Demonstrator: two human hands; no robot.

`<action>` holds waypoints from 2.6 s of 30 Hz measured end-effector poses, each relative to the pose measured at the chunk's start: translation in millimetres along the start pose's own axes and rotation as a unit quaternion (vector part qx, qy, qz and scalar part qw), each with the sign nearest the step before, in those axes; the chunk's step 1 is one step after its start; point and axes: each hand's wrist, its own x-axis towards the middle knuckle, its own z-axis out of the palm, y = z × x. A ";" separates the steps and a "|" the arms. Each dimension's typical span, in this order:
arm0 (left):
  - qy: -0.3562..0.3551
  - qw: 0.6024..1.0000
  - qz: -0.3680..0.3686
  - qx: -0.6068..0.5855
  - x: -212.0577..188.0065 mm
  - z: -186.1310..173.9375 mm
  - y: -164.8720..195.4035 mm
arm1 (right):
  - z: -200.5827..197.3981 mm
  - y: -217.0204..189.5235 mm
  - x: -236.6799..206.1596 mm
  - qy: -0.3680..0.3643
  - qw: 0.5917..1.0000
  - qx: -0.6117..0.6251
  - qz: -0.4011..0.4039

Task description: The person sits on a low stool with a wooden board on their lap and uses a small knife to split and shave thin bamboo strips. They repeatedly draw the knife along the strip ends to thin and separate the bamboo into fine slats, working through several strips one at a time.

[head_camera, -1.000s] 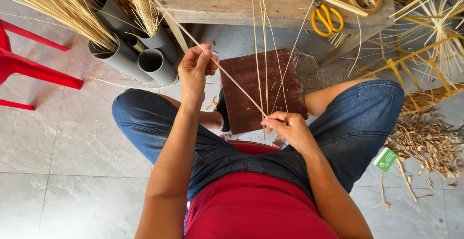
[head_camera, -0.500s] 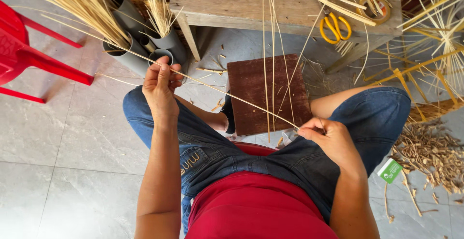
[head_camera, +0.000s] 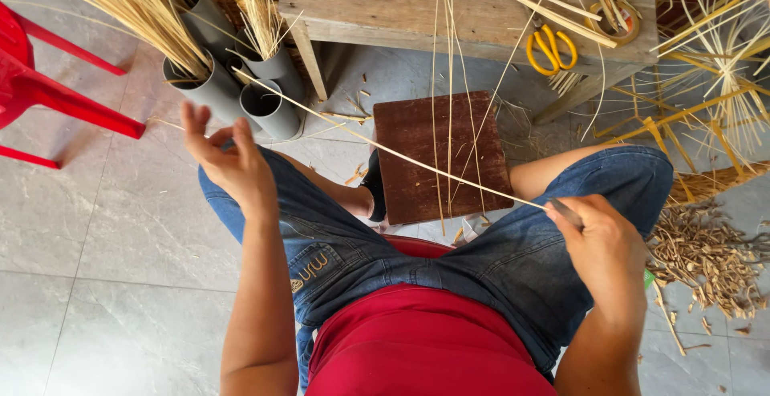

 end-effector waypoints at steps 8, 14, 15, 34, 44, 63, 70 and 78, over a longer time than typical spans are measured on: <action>-0.405 0.877 0.254 -0.045 -85.2 55.1 139.0 | -2.8 -58.2 10.4 0.013 0.991 0.017 -0.133; -0.461 0.839 0.288 -0.022 -90.3 89.6 164.4 | -2.9 -59.8 10.9 0.087 0.971 0.167 -0.149; -0.454 0.843 0.288 -0.029 -87.2 91.6 164.3 | -4.6 -53.6 11.3 0.115 0.959 0.228 -0.127; -0.460 0.858 0.142 -0.179 -80.4 74.1 188.3 | 5.1 -47.1 -11.7 -0.139 0.622 0.765 -0.094; -0.447 0.863 0.122 -0.203 -74.2 70.4 191.2 | 12.8 -56.8 -11.0 -0.178 0.585 0.786 -0.095; -0.440 0.865 0.050 -0.235 -89.2 71.9 193.2 | 8.0 -67.2 -17.3 -0.165 0.591 0.787 -0.068; -0.416 0.882 0.098 -0.196 -89.0 71.0 194.5 | 4.1 -69.9 -19.7 -0.170 0.608 0.774 -0.057; -0.402 0.886 0.088 -0.213 -95.4 72.3 194.1 | 5.4 -68.7 -16.8 -0.161 0.631 0.755 -0.080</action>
